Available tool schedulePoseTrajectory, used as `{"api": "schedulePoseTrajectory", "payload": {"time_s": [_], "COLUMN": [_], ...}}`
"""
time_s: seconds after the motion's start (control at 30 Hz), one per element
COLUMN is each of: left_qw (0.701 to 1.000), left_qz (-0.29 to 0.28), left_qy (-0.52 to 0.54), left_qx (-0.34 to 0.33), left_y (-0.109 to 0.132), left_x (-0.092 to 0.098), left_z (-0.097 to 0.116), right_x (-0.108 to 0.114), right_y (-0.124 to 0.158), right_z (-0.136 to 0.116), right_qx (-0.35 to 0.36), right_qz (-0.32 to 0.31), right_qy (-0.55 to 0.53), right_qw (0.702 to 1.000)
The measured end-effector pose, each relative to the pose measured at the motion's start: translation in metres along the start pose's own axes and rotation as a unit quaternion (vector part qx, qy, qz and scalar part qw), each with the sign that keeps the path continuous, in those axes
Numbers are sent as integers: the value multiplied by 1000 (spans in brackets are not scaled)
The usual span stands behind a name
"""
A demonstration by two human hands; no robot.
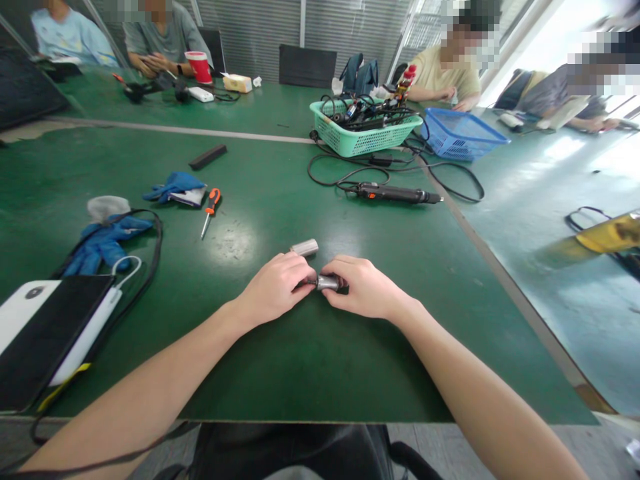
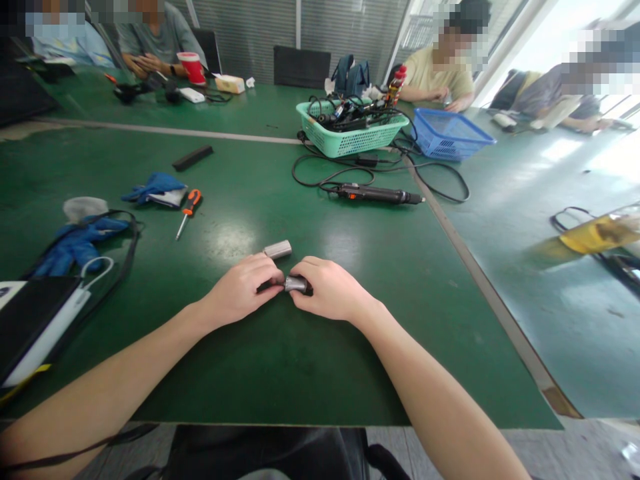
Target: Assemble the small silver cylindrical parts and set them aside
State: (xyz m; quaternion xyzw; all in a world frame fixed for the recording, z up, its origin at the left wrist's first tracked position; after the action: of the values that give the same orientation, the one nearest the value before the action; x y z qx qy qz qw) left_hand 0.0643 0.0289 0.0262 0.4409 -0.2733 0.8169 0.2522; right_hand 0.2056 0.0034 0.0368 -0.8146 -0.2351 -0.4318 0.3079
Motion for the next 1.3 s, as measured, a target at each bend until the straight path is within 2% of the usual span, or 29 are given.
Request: {"api": "schedulePoseTrajectory", "payload": {"time_s": [0.33,0.73,0.87,1.07,1.2,1.3], "left_qw": [999,998,998,977,974,977], "left_qz": [25,3,38,163,131,96], "left_qy": [-24,-56,-42,-61,-74,-75], "left_qx": [36,18,34,126,171,177], "left_y": [1,1,2,-2,-9,-13], "left_x": [7,1,8,23,16,10], "left_z": [0,0,1,-23,-43,-48], "right_x": [3,-6,-7,-7,-8,-7], "right_y": [0,2,2,2,1,1], "right_z": [2,4,4,2,1,1], "right_qx": [-9,-8,-3,8,11,5], "right_qz": [3,-28,-33,-36,-37,-34], "right_qy": [15,35,48,55,51,50], "right_qw": [1000,999,998,998,998,998]}}
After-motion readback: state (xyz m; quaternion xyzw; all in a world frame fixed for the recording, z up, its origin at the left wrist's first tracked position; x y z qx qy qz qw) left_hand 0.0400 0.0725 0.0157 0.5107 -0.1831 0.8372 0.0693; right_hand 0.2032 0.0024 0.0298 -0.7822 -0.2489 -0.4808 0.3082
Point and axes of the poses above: each hand's wrist, its own y-axis away from the middle knuckle, its own x-axis out of the back of the hand, z = x × y, the point moved 7 cm from there along -y, towards the middle knuckle, and after that the axes turned 14 degrees about x, right-handed, at the moved point
